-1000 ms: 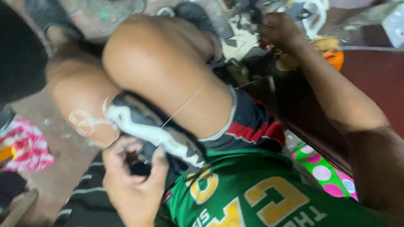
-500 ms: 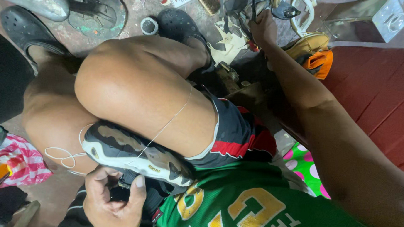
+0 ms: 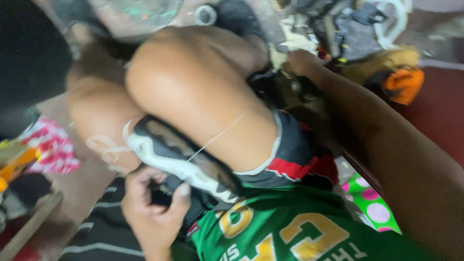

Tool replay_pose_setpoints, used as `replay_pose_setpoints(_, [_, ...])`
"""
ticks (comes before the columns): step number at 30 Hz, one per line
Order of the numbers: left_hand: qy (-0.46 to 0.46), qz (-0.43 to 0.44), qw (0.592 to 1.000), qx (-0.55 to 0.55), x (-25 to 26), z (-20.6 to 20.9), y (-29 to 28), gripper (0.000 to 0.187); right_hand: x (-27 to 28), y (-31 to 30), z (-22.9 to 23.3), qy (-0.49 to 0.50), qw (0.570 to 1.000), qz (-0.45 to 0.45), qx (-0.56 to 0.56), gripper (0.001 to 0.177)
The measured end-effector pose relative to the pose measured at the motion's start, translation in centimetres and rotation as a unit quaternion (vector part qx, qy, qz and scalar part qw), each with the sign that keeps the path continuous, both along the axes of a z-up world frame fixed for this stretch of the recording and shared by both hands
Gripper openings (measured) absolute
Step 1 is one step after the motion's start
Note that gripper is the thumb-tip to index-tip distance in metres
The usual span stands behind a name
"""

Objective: The person is sitting on the floor and repairing a black and white sneaker. They use a needle and white thread to stitch the sole of the shoe, repeatedly pulling the thread through the material to secure the repair.

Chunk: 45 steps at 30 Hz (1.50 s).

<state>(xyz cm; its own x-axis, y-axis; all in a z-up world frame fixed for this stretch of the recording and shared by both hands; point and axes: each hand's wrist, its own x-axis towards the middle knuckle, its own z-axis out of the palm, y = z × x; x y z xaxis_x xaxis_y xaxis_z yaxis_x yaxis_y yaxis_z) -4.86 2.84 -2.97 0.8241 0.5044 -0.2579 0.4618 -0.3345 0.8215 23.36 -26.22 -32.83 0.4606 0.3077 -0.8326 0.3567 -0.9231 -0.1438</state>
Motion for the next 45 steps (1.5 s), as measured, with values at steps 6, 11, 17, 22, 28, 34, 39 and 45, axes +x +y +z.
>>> replay_pose_setpoints(6, [0.003,0.009,1.0,-0.01,1.3,0.7,-0.6,0.046,-0.8,1.8,1.3,-0.005,0.999,0.03,-0.034,0.033])
replay_pose_setpoints(11, [-0.006,-0.018,1.0,-0.014,2.5,1.5,-0.3,0.046,-1.1,2.1,0.1,-0.084,0.994,0.07,-0.023,0.027])
replay_pose_setpoints(17, [-0.04,-0.046,0.997,-0.053,2.5,1.9,0.4,0.044,-1.2,1.9,-1.5,-0.04,0.991,-0.034,-0.123,0.037])
replay_pose_setpoints(22, [-0.03,-0.02,0.999,-0.011,2.7,1.8,0.8,0.02,-1.7,0.0,-1.4,-0.021,0.995,-0.1,-0.017,0.033])
replay_pose_setpoints(28, [-0.028,-0.09,0.995,-0.022,4.1,2.8,2.8,0.033,-2.1,-0.2,-1.7,0.001,0.976,-0.184,0.118,0.037])
replay_pose_setpoints(34, [-0.029,-0.142,0.986,0.082,5.7,3.7,2.9,0.043,-0.8,-0.4,-0.7,-0.028,0.995,-0.097,-0.001,0.031])
replay_pose_setpoints(39, [-0.036,-0.144,0.983,0.111,6.4,3.5,2.4,0.04,0.6,-5.2,1.6,-0.012,0.999,0.006,-0.031,0.026])
replay_pose_setpoints(45, [-0.047,-0.139,0.987,0.058,6.5,3.1,3.0,0.028,3.4,-4.3,11.1,-0.151,0.981,-0.033,0.12,0.02])
